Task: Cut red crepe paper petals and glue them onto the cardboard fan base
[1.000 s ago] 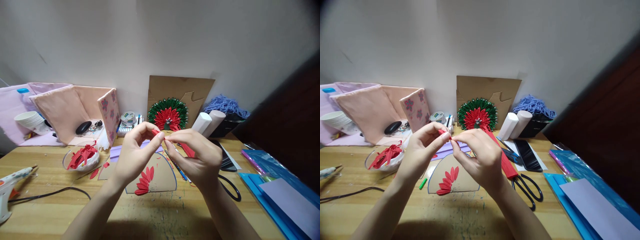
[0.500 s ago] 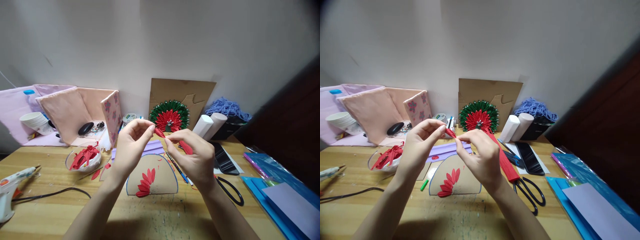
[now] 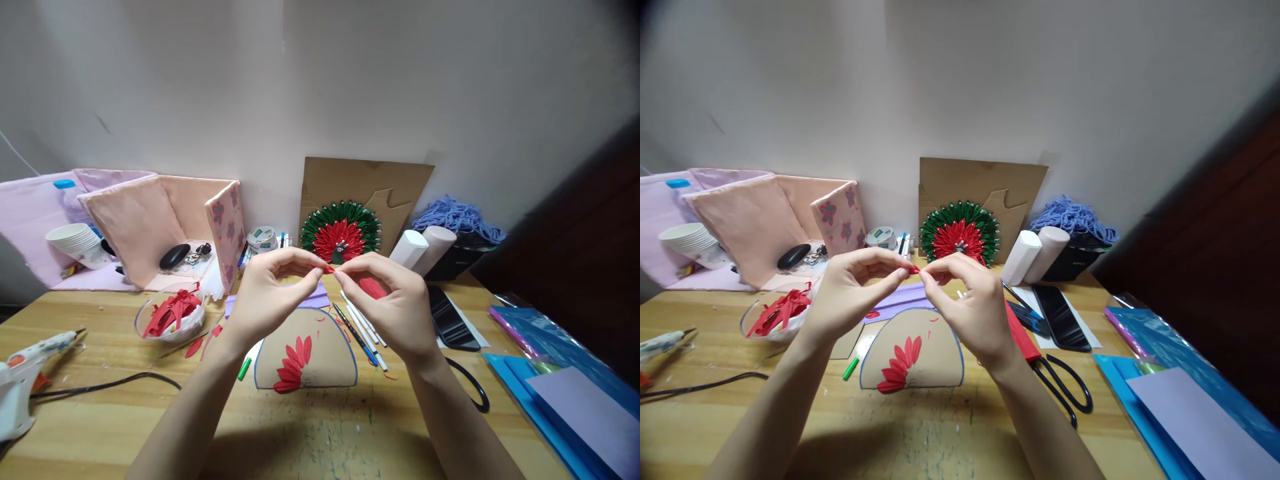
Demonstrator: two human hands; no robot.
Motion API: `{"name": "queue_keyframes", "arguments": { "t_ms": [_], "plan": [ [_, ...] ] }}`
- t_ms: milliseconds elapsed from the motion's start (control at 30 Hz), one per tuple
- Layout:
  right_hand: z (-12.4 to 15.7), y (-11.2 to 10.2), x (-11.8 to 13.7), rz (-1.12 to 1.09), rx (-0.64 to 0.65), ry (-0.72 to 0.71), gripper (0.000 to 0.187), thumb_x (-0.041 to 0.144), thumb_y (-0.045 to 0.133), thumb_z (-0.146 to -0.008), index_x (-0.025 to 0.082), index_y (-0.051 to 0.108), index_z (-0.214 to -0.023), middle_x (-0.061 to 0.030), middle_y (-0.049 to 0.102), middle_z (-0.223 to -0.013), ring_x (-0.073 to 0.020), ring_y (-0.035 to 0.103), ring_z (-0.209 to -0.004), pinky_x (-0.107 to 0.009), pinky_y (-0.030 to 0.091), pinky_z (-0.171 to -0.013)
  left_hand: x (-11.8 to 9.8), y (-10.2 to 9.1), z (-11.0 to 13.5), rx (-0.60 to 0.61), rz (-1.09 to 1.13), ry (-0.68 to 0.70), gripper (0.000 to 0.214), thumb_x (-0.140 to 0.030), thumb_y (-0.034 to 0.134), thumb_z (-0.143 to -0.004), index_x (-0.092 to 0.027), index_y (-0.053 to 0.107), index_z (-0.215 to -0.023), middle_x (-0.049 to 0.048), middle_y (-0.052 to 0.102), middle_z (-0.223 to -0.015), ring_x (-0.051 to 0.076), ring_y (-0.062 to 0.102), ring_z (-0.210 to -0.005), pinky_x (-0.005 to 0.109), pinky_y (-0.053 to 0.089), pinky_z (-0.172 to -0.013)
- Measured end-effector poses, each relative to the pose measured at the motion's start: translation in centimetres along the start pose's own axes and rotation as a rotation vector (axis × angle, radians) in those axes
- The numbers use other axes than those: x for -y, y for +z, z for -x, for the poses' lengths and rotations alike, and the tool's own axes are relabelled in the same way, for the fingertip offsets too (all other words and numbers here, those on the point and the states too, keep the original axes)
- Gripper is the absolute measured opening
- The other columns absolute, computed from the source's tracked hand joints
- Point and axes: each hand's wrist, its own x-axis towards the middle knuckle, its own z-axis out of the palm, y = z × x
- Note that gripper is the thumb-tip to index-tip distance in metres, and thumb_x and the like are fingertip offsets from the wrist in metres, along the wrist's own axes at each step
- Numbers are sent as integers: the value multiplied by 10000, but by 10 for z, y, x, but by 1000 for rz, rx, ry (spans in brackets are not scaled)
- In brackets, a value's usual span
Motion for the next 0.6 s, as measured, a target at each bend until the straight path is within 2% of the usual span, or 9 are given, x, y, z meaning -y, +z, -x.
{"name": "queue_keyframes", "arguments": {
  "t_ms": [400, 600],
  "plan": [
    [-2, -7, -4, -140, 62, 151, 32, 208, 634, -800, 180, 644, -789, 3, 654, -760, -116, 611, -711, -223, 495, -667, -2, -2, 1, 13, -166, 229, 106, -149, 680, -752, -149, 723, -849, 44, 725, -830, 116, 669, -752, 209, 553, -710],
    [-2, -7, -4, -122, 75, 132, 30, 194, 626, -802, 177, 633, -779, 3, 640, -749, -115, 601, -706, -229, 486, -676, -1, -3, 0, 6, -235, 271, 98, -154, 674, -758, -153, 717, -845, 40, 719, -819, 117, 662, -749, 223, 541, -696]
  ]
}}
